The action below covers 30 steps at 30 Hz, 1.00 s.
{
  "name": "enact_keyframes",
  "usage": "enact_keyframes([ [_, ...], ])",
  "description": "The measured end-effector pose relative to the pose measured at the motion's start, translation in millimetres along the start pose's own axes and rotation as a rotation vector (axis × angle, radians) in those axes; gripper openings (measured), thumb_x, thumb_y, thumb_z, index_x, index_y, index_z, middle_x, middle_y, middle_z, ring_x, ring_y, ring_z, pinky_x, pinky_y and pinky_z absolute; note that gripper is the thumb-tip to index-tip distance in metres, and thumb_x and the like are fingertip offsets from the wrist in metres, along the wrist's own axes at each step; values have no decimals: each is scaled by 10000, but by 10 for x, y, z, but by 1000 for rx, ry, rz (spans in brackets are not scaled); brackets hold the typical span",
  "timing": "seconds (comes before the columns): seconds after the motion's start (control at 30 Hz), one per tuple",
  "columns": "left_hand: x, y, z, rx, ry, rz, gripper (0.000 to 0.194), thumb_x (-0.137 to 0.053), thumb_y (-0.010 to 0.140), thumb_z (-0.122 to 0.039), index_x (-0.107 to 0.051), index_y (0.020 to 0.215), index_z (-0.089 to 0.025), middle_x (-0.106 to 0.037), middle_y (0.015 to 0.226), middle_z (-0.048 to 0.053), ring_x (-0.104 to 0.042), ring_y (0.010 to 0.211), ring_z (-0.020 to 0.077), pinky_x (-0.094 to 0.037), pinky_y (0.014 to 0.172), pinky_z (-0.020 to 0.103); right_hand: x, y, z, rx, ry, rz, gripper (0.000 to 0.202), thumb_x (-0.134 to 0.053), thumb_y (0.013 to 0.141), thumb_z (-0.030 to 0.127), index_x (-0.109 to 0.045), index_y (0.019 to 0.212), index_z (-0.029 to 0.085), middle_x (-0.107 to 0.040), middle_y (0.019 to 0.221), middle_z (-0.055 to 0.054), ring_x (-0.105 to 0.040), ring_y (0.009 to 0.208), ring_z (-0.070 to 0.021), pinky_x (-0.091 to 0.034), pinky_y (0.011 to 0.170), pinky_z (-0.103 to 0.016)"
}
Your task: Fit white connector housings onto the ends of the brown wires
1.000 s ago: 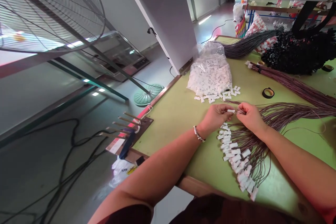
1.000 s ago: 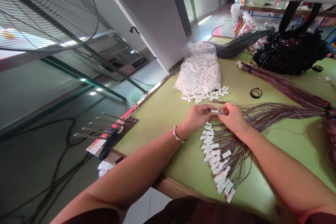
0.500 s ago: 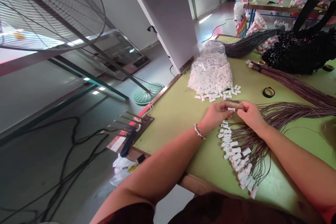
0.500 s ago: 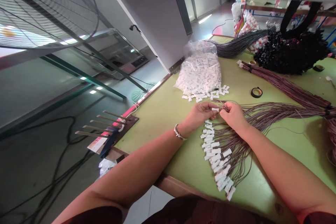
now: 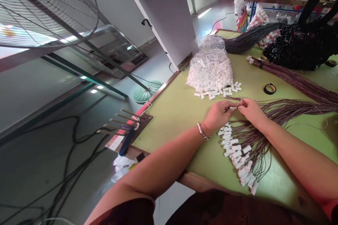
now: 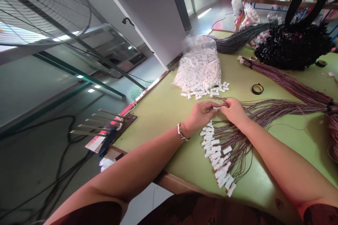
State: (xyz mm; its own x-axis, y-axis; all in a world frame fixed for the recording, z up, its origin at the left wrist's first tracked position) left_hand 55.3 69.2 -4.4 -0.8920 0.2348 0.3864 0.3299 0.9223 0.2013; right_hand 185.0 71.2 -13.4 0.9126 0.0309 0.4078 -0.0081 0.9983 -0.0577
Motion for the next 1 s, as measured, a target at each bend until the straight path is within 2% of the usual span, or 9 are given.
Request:
enact_keyframes([
  [0.13, -36, -6, 106, 184, -192, 15, 139, -608, 738, -116, -695, 844, -140, -598, 551, -9, -546, 508, 93, -470, 514, 216, -26, 2, -4, 38, 0, 39, 101, -503, 619, 269, -494, 595, 171, -425, 508, 53, -323, 480, -79, -250, 458, -216],
  [0.23, -53, 3, 189, 326, -377, 72, 119, -641, 721, -123, -671, 835, -106, -594, 524, -11, -549, 474, 80, -494, 512, 213, -38, -33, 4, 71, -28, 71, 125, -512, 674, 292, -528, 648, 171, -460, 531, 44, -352, 483, -87, -279, 472, -222],
  [0.3, -44, 19, 202, 365, -464, 110, 107, -666, 709, -137, -662, 805, -92, -607, 533, -3, -547, 455, 73, -496, 497, 207, -4, -80, 97, 173, -176, 37, 101, -524, 692, 268, -555, 678, 173, -506, 561, 24, -397, 510, -103, -314, 512, -236],
  [0.43, -3, 33, 210, 399, -553, 144, 153, -703, 688, -180, -665, 797, -79, -619, 538, 5, -545, 436, 67, -478, 459, 186, -7, -234, 394, 487, -602, -55, 123, -490, 735, 190, -612, 737, 172, -591, 676, -47, -481, 649, -159, -343, 631, -284],
  [0.53, -4, 26, 208, 400, -576, 166, 189, -711, 683, -192, -673, 825, -72, -620, 534, 6, -535, 432, 60, -465, 452, 176, -57, -296, 491, 589, -732, -66, 131, -484, 740, 191, -613, 734, 167, -587, 699, -68, -474, 681, -178, -332, 641, -297],
  [0.63, -17, 26, 194, 375, -589, 175, 182, -716, 677, -181, -662, 814, -75, -620, 540, 3, -537, 442, 59, -463, 461, 174, -45, -266, 475, 525, -658, -82, 121, -478, 717, 175, -534, 611, 181, -510, 603, -24, -414, 597, -144, -303, 584, -277],
  [0.8, -39, 32, 172, 328, -563, 157, 157, -704, 692, -159, -645, 822, -92, -608, 529, -13, -547, 460, 65, -482, 488, 189, 14, -152, 281, 298, -323, -88, 211, -473, 701, 204, -368, 519, 201, -306, 477, 49, -279, 481, -97, -231, 480, -252],
  [1.0, -61, 22, 199, 321, -494, 81, 123, -674, 711, -127, -648, 828, -98, -594, 518, -22, -540, 457, 62, -478, 481, 186, 9, -115, 186, 244, -184, -78, 207, -469, 675, 218, -346, 509, 206, -302, 467, 56, -275, 482, -89, -224, 474, -247],
])
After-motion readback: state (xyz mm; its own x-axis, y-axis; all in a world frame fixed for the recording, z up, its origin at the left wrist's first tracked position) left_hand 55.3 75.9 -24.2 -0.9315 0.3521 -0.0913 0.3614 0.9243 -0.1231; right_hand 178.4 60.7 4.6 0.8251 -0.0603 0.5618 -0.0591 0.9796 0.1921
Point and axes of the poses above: each hand's wrist, its own y-axis towards the middle knuckle, its own x-axis out of the back of the hand, z = x × y, the point moved 8 cm from there along y, towards the middle knuckle
